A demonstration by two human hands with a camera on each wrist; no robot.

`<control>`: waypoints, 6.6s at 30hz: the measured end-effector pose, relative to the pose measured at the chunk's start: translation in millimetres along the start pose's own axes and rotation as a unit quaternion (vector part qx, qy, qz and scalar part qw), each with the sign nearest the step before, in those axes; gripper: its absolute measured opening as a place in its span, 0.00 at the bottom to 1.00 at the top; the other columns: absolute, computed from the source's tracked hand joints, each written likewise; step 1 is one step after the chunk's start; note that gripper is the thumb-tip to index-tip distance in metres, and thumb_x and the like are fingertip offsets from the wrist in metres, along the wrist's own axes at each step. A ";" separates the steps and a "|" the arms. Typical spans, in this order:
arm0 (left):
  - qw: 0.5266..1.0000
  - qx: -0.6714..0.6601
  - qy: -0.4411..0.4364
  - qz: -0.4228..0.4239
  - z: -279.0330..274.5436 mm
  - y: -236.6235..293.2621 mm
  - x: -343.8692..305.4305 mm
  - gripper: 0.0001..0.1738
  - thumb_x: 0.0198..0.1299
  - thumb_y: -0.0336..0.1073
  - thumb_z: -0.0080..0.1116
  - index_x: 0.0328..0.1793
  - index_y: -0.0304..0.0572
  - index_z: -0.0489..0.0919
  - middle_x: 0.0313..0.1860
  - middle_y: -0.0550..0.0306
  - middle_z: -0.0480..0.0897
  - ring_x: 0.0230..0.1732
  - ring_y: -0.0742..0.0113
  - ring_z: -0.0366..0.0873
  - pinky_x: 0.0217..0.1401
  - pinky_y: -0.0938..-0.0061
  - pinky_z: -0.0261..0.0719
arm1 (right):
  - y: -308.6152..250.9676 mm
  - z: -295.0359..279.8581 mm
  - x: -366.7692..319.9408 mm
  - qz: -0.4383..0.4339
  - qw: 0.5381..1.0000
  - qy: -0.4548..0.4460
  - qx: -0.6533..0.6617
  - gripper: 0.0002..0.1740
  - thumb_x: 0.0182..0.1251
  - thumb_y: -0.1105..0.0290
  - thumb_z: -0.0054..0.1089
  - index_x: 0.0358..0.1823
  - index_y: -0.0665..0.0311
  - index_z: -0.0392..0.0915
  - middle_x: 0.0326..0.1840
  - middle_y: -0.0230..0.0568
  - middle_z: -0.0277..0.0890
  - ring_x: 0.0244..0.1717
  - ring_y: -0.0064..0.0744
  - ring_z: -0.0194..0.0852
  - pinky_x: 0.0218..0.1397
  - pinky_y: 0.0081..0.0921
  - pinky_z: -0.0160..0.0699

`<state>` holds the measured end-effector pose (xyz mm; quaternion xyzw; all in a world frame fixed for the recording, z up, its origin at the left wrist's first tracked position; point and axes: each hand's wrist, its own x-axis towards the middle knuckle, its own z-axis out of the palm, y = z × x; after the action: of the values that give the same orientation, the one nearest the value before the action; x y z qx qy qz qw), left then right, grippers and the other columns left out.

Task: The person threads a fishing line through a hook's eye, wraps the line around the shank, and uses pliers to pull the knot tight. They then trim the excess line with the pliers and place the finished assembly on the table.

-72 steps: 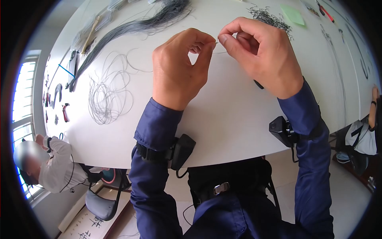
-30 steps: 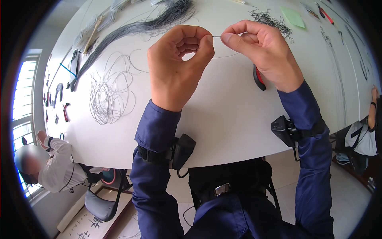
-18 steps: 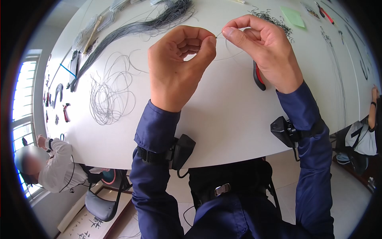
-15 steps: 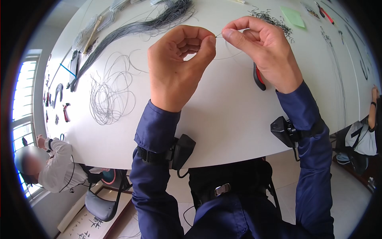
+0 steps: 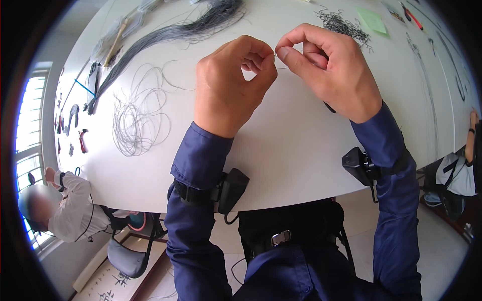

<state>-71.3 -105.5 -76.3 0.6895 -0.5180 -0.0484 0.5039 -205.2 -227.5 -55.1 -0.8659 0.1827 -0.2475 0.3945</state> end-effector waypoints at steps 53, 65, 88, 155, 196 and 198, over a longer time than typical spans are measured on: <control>0.999 -0.014 -0.033 0.001 1.2 6.4 -2.0 0.04 0.60 0.25 0.66 0.41 0.32 0.84 0.34 0.54 0.87 0.36 0.70 0.85 0.45 0.77 0.81 | 1.0 -6.3 -1.9 0.025 0.998 -0.017 0.058 0.07 0.71 0.70 0.62 0.42 0.67 0.83 0.30 0.28 0.78 0.27 0.15 0.70 0.33 0.15 0.70; 0.994 -0.103 -0.043 -0.018 -5.4 14.0 -3.0 0.06 0.63 0.23 0.64 0.44 0.28 0.82 0.37 0.52 0.86 0.40 0.70 0.84 0.50 0.77 0.82 | 17.4 -7.6 5.8 0.128 0.966 -0.065 0.214 0.09 0.65 0.67 0.66 0.41 0.66 0.85 0.27 0.31 0.80 0.26 0.20 0.76 0.30 0.20 0.72; 0.998 0.001 -0.064 0.013 -1.8 13.8 -2.8 0.04 0.62 0.24 0.65 0.41 0.30 0.82 0.35 0.54 0.87 0.39 0.70 0.85 0.49 0.77 0.82 | 13.0 -7.5 3.0 -0.004 0.993 -0.029 0.110 0.10 0.71 0.66 0.61 0.40 0.66 0.82 0.25 0.22 0.72 0.23 0.12 0.58 0.26 0.16 0.59; 0.997 -0.078 0.019 -0.014 -4.2 6.7 -1.3 0.05 0.63 0.23 0.64 0.43 0.28 0.82 0.35 0.52 0.86 0.37 0.71 0.84 0.47 0.77 0.83 | 11.2 -5.1 2.5 0.076 0.967 -0.094 0.225 0.14 0.66 0.63 0.67 0.41 0.68 0.85 0.29 0.27 0.79 0.27 0.13 0.67 0.29 0.15 0.66; 0.999 -0.008 -0.012 0.050 -4.5 0.8 -0.9 0.05 0.58 0.25 0.68 0.38 0.38 0.82 0.31 0.56 0.87 0.32 0.67 0.86 0.36 0.77 0.82 | -6.9 -20.4 0.7 0.060 0.989 -0.094 0.101 0.11 0.69 0.66 0.64 0.41 0.68 0.83 0.21 0.22 0.64 0.23 0.13 0.56 0.26 0.18 0.56; 0.998 0.007 -0.028 0.055 -4.2 2.8 -1.7 0.05 0.58 0.25 0.68 0.37 0.39 0.81 0.31 0.57 0.86 0.30 0.66 0.85 0.34 0.76 0.81 | 0.2 -15.5 1.2 0.023 0.990 -0.070 0.124 0.11 0.68 0.66 0.64 0.40 0.69 0.83 0.17 0.22 0.61 0.19 0.14 0.55 0.23 0.19 0.56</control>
<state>-71.5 -101.4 -73.0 0.6615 -0.5698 -0.0364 0.4862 -213.1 -237.4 -46.2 -0.8213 0.1425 -0.1979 0.5158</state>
